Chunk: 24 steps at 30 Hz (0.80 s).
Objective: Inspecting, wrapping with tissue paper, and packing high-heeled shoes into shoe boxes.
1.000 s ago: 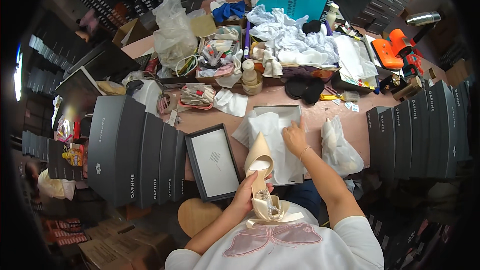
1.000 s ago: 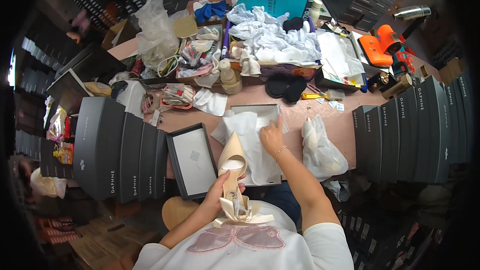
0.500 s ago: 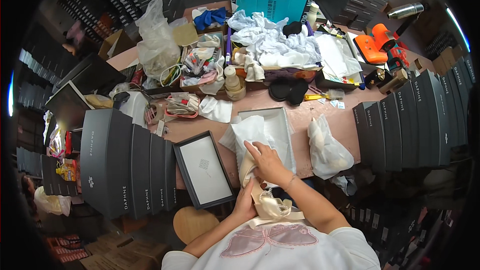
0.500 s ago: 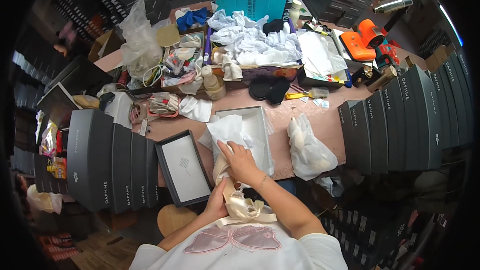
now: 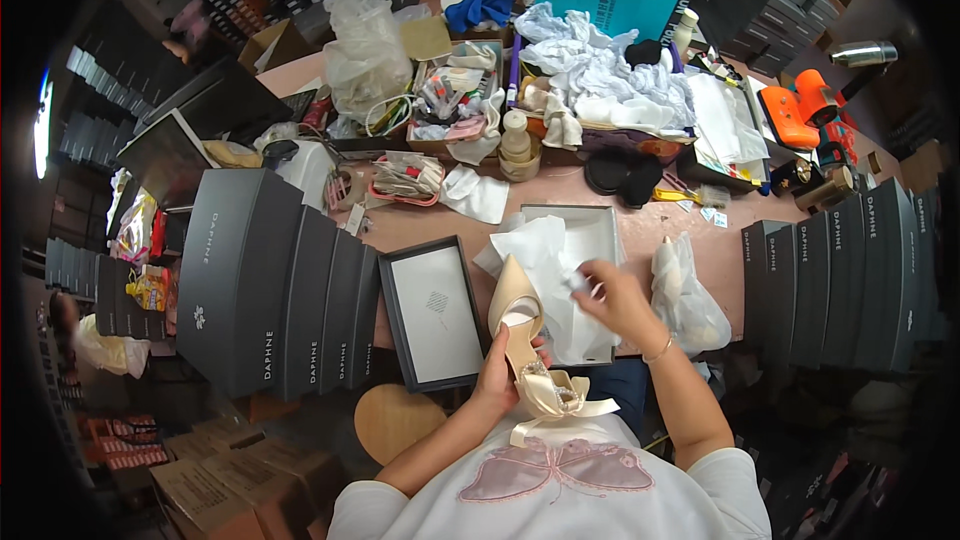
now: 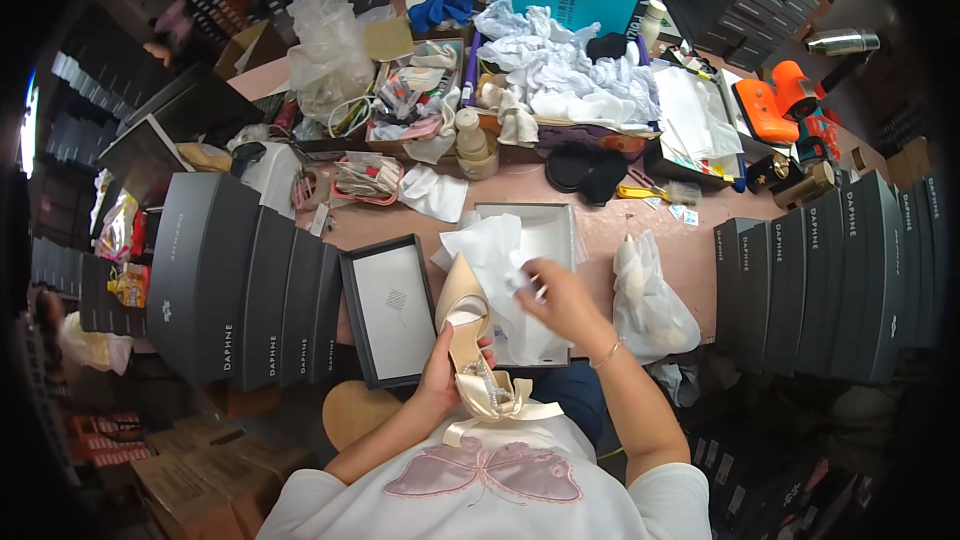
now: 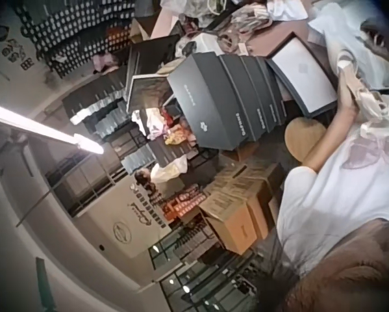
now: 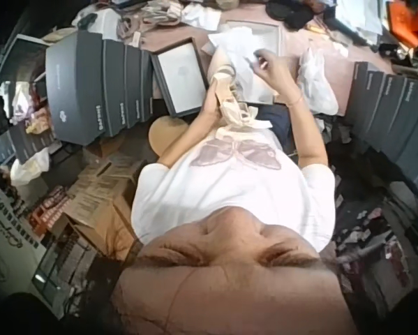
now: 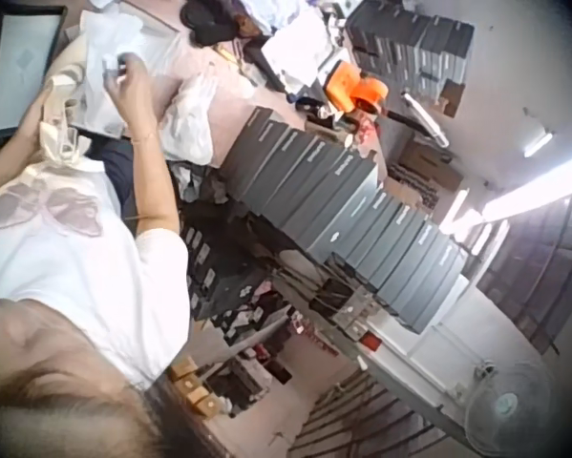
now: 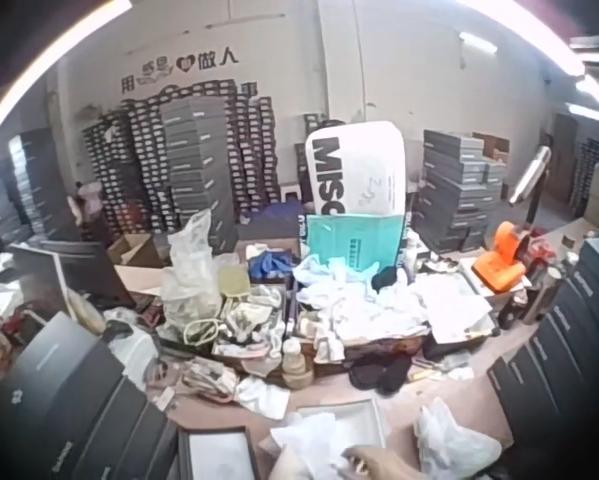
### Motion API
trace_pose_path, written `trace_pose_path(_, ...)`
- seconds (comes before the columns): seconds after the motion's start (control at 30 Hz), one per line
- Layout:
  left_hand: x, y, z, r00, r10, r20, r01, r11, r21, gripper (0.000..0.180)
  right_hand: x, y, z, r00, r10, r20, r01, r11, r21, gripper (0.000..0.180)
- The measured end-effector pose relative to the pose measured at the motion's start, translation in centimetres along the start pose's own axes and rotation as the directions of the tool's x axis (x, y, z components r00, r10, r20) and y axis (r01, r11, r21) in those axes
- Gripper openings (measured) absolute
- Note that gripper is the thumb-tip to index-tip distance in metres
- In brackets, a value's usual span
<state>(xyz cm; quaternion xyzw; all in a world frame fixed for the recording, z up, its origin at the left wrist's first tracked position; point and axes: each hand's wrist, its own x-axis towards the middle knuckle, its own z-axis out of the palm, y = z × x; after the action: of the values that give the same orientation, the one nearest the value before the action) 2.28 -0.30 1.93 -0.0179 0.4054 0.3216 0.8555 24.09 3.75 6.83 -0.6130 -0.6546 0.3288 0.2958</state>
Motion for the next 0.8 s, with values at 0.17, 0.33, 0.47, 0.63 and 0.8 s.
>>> trace_pose_path(0.17,0.3,-1.3,1.9,0.982,-0.02,0.188,0.02,1.0,0.0,0.05,-2.7,-1.1,4.4,0.948,-0.312,0.058,0.313,0.89,-0.331,0.024)
trace_pose_path(0.33,1.3,-2.5,1.1,0.991,-0.109,0.072,0.095,0.979,0.18,0.043,-4.4,-0.3,4.3,0.952,-0.287,0.105,0.304,0.851,-0.427,0.027)
trace_pose_path(0.47,0.9,-3.8,3.2,0.983,-0.179,0.032,0.162,0.942,0.294,0.046,-3.2,1.4,4.3,0.92,-0.242,-0.31,0.136,0.936,-0.326,0.049)
trace_pose_path(0.63,0.8,-2.6,5.2,0.967,-0.246,0.071,0.204,0.906,0.37,0.038,-4.6,2.5,1.9,0.95,0.286,-0.123,-0.214,0.886,0.411,0.067)
trace_pose_path(0.8,2.4,-2.3,6.9,0.986,-0.157,0.051,0.111,0.86,0.497,0.034,-3.7,4.3,-0.2,0.967,0.256,-0.004,-0.228,0.868,0.442,0.073)
